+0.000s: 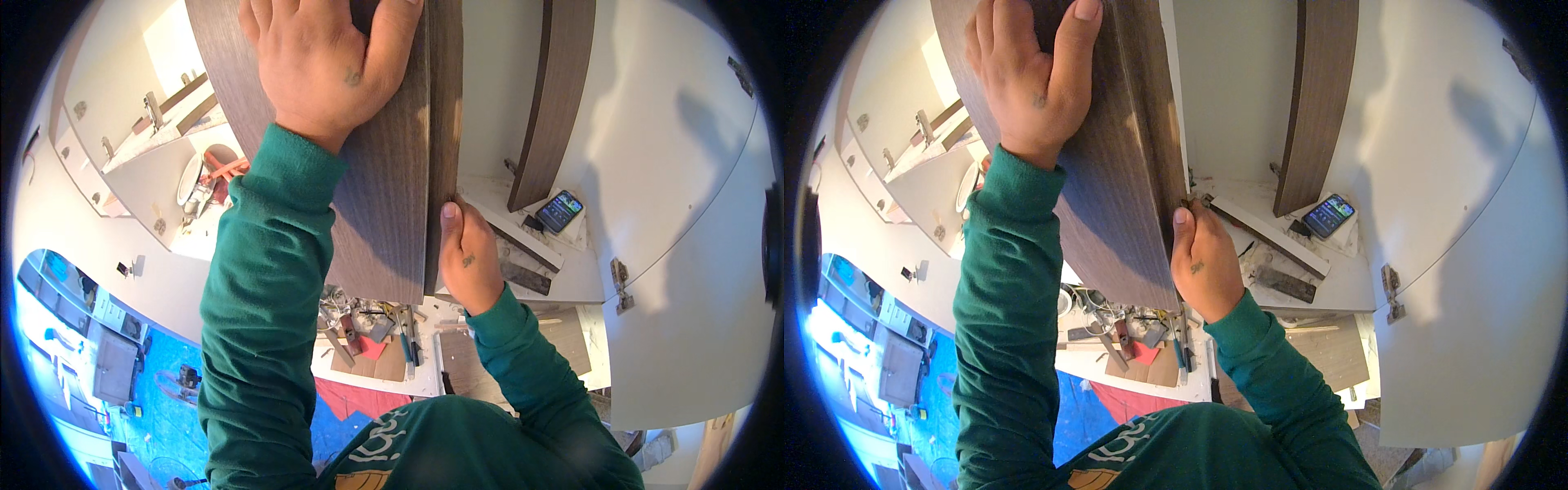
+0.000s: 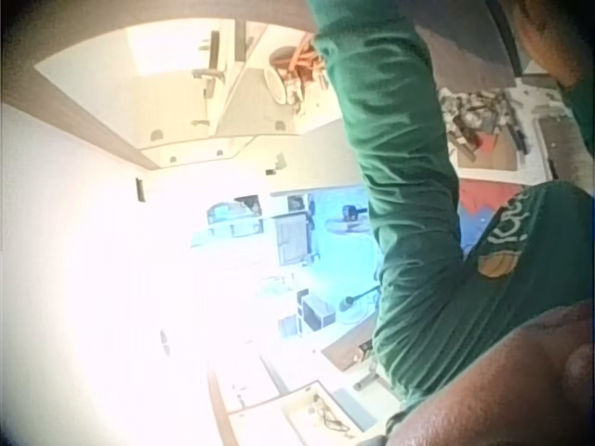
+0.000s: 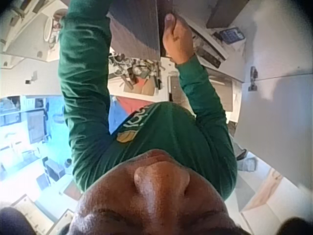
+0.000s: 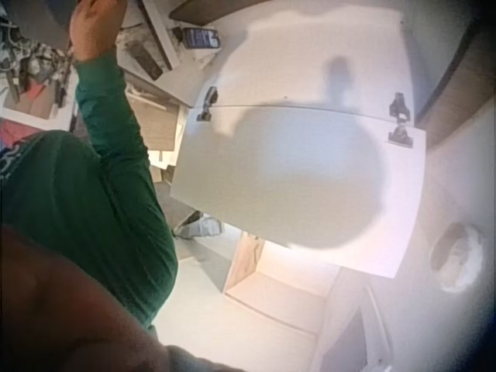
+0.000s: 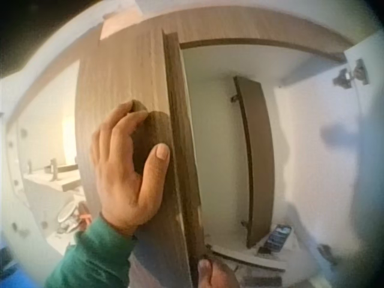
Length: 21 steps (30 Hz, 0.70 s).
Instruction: The person aligns a wooden edge band onto a cabinet door and uses a utility knife to trim the excess along the edge. They then apply a finishing strip and press it into place along the same edge.
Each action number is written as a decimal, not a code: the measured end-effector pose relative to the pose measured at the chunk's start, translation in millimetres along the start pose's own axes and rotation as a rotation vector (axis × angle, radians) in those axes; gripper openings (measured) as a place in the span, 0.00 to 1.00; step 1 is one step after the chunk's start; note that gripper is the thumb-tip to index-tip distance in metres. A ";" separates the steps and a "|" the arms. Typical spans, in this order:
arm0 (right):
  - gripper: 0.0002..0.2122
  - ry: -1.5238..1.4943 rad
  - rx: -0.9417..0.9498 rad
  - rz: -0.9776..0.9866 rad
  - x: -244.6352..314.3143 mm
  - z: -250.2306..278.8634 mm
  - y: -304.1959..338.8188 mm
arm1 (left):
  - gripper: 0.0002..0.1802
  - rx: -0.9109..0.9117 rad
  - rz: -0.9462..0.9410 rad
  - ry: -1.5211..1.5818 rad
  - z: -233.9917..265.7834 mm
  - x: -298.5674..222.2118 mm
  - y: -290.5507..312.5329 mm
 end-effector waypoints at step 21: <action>0.27 0.000 0.058 -0.012 8.5 0.3 5.1 | 0.28 0.016 0.022 -0.002 -1.0 5.4 0.2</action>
Point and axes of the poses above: each hand's wrist, its own y-axis away from the middle knuckle, its own z-axis out of the back of the hand, x = y × z, the point moved 10 cm from there along -y, towards the middle knuckle, and after that the axes turned 14 degrees about -y, right-handed, at the moved point
